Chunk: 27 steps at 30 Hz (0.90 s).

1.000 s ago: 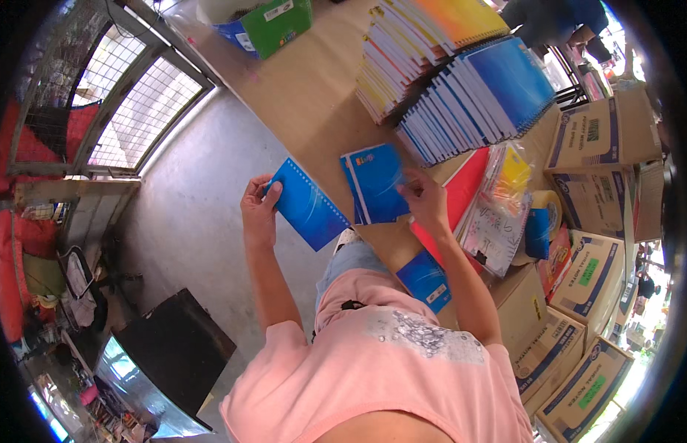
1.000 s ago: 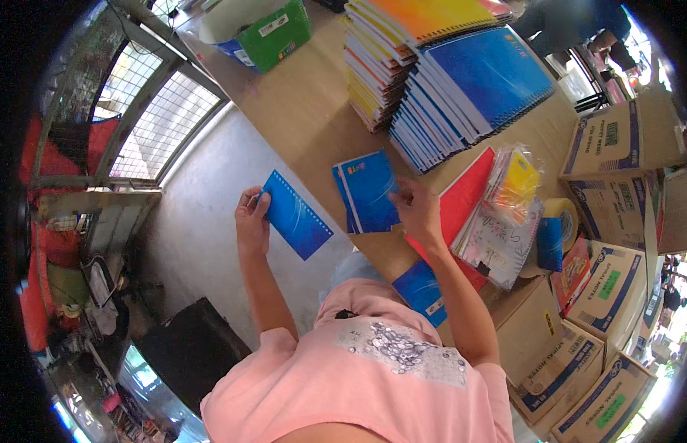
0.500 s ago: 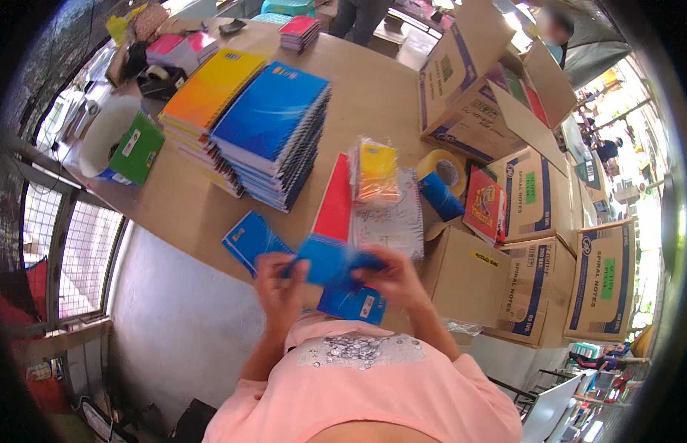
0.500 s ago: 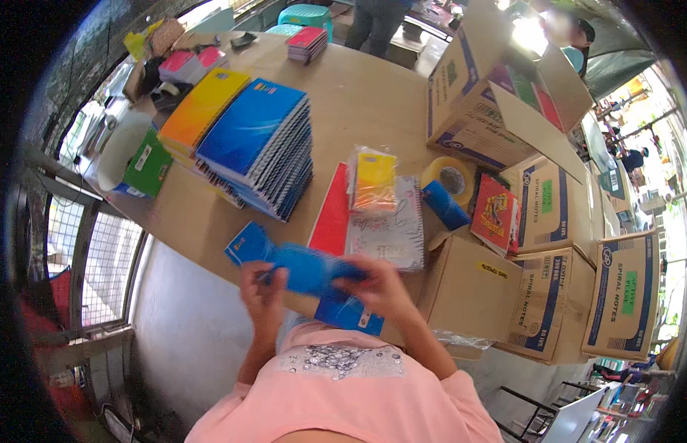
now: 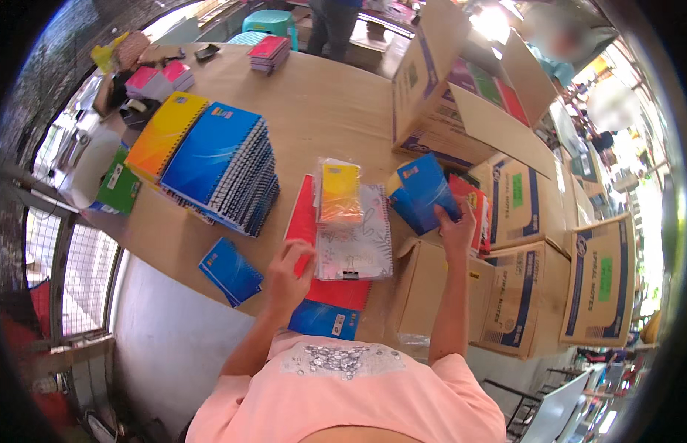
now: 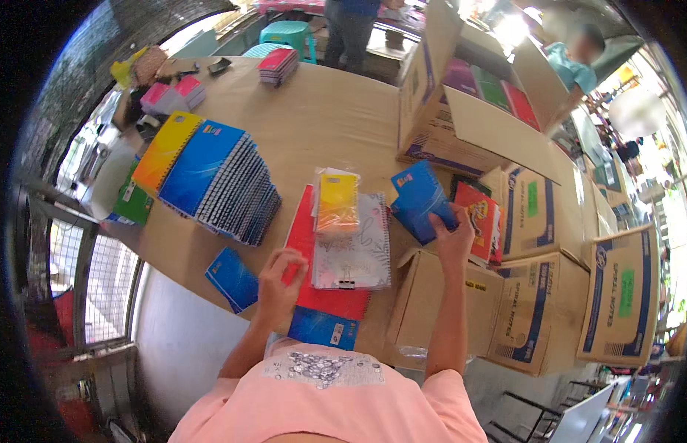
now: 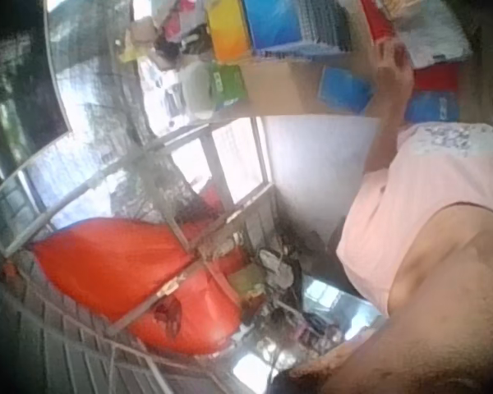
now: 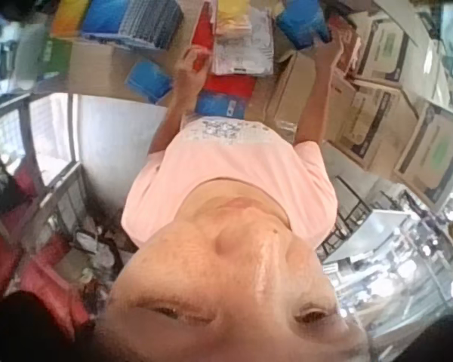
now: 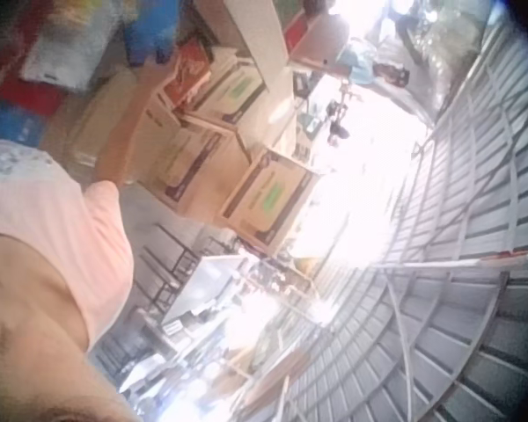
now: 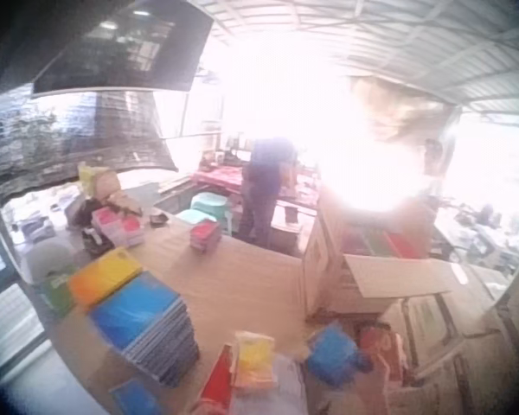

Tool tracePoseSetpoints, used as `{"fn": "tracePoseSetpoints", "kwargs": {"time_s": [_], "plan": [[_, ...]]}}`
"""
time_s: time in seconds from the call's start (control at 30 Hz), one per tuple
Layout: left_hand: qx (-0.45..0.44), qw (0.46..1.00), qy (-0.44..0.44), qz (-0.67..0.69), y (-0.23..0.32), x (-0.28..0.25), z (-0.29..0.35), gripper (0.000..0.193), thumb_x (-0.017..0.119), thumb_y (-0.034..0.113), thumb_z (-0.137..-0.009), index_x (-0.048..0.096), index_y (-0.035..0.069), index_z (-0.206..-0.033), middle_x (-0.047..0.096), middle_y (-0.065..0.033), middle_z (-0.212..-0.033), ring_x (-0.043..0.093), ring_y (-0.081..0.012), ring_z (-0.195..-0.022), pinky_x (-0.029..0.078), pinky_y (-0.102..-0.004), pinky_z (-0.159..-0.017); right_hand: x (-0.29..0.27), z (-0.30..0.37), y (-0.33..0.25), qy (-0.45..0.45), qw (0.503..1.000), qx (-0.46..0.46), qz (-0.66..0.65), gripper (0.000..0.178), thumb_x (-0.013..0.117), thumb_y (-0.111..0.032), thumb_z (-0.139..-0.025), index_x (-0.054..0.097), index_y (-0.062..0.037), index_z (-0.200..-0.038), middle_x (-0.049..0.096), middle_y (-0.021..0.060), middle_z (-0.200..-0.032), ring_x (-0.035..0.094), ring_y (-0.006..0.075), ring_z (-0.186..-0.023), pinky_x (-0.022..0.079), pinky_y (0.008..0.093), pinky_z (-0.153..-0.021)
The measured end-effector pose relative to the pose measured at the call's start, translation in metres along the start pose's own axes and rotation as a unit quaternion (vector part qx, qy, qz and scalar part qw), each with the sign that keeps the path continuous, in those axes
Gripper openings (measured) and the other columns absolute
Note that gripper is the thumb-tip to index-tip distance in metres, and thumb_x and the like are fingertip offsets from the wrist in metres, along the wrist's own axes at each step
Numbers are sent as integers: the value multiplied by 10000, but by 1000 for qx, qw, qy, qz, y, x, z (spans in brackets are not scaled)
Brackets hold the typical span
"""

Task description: The person sorts and packages small blue notebooks by hand, placing them into a plastic bag and then carrying the items across a warehouse to another table where they are organized into stacks.

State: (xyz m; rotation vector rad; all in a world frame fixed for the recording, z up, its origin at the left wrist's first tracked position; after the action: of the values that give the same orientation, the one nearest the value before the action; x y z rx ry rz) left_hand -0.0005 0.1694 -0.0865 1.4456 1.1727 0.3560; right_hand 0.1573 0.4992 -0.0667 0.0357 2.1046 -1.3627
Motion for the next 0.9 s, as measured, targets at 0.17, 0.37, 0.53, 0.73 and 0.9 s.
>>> {"fn": "tracePoseSetpoints", "kwargs": {"time_s": [0.17,0.37,0.53,0.73,0.9], "plan": [[89,988,52,-114,25,4,-81,261,608,11,-809,585,50,-1066,604,-152,-1029,586,-325,-982,480,-389,-823,54,-30,-35,-123,955,95,-254,279,704,-37,-784,603,-4,-1041,628,26,-863,584,103,-737,493,258,-666],[-10,995,-94,11,-1,-2,-64,220,578,-3,-825,618,39,-1037,614,-136,-1006,629,-243,-882,510,-297,-752,83,85,-107,-457,887,-64,-32,266,735,2,-711,619,-25,-949,633,20,-848,603,115,-784,502,269,-688],[-56,997,-44,-38,-18,8,-66,238,576,-8,-818,613,33,-1049,608,-141,-1066,622,-243,-929,506,-302,-782,98,211,-40,-444,893,55,46,227,682,-66,-748,613,-56,-964,664,141,-936,647,287,-887,514,352,-723],[92,980,-24,-176,-14,49,-119,469,691,149,-755,529,70,-1188,497,-134,-1285,478,-329,-1165,413,-411,-967,57,149,-55,-212,957,-115,158,374,708,-196,-747,595,-106,-1093,554,135,-1121,522,322,-1060,414,466,-886],[92,953,-73,-279,-35,85,-172,504,723,201,-732,538,83,-1186,502,-105,-1285,470,-311,-1189,398,-417,-984,23,19,-6,-54,929,-32,366,358,696,-207,-758,605,-92,-1085,588,153,-1126,537,330,-1080,427,457,-879]]}}
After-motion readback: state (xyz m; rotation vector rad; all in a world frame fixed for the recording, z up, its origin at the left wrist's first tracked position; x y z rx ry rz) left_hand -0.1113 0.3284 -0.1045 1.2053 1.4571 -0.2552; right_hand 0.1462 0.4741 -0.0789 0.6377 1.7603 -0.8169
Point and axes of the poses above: each hand's wrist, its own z-axis away from the middle knuckle, its own x-axis out of the palm, y = z × x, the point moved 9 cm from there along -z, towards the middle knuckle
